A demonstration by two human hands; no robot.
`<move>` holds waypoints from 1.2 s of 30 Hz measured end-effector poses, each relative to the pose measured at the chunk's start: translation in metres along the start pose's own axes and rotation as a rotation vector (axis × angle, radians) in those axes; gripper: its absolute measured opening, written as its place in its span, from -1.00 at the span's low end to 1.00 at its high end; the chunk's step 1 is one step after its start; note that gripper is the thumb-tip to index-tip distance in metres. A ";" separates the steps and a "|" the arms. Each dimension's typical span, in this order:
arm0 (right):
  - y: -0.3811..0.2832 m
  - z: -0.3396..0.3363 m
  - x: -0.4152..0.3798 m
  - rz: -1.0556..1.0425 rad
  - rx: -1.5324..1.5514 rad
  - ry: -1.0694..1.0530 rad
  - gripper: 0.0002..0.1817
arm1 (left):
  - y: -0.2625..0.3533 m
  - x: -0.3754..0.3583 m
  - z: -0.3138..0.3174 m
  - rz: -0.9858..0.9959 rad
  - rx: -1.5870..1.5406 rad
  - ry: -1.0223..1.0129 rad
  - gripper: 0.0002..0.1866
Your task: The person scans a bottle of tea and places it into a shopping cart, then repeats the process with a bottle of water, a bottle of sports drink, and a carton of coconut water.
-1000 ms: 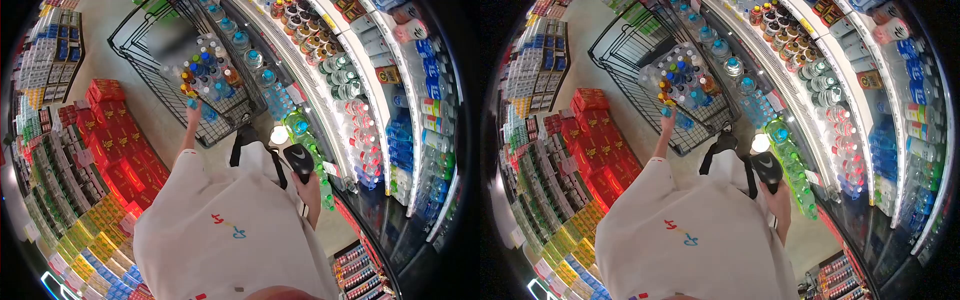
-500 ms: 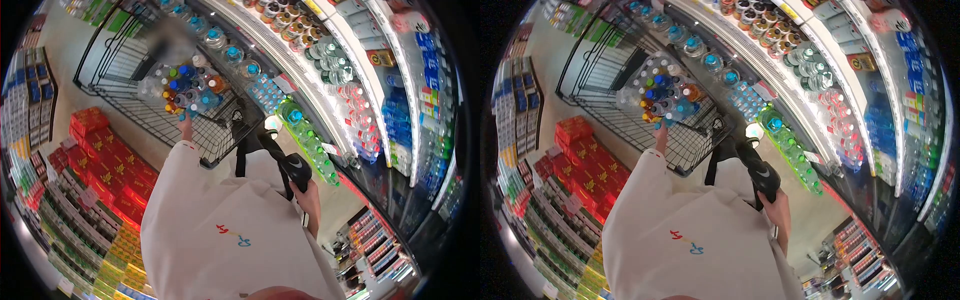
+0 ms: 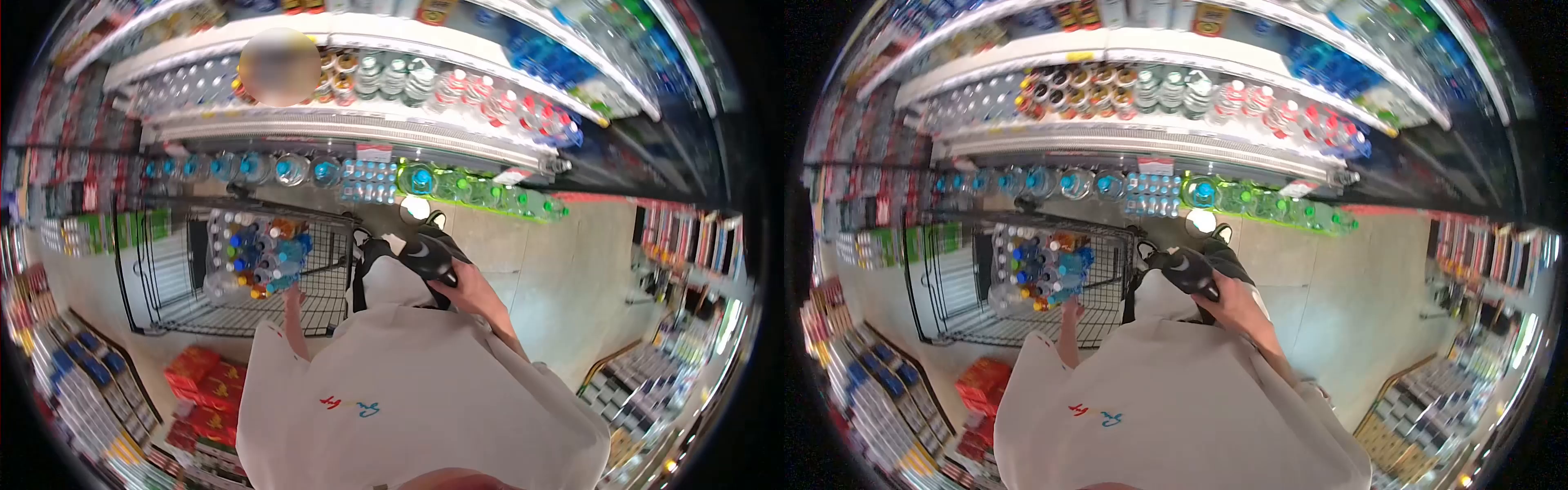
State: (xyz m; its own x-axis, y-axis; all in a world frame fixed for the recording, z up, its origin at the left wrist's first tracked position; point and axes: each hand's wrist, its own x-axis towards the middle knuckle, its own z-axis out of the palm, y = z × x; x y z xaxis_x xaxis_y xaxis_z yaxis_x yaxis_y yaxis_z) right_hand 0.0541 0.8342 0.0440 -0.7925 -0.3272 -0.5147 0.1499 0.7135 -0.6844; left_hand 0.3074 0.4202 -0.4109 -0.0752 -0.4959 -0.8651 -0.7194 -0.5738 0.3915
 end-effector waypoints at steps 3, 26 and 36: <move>0.019 -0.015 -0.003 -0.041 0.057 0.016 -0.59 | 0.018 -0.044 0.039 -0.093 0.022 -0.089 -0.78; 0.270 -0.235 -0.011 -0.132 0.441 0.081 -0.53 | 0.183 -0.361 0.507 1.406 0.507 -0.051 -0.37; 0.256 -0.256 -0.035 0.136 0.453 0.238 -0.65 | 0.361 -0.459 0.814 1.426 0.557 -0.383 -0.16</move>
State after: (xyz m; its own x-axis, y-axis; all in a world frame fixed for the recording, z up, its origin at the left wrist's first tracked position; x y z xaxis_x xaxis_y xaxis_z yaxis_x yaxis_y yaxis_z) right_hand -0.0308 1.1865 0.0193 -0.8525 -0.0634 -0.5189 0.4592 0.3833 -0.8014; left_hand -0.4802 0.9711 -0.1279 -0.9863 -0.1600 0.0405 -0.0545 0.5472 0.8352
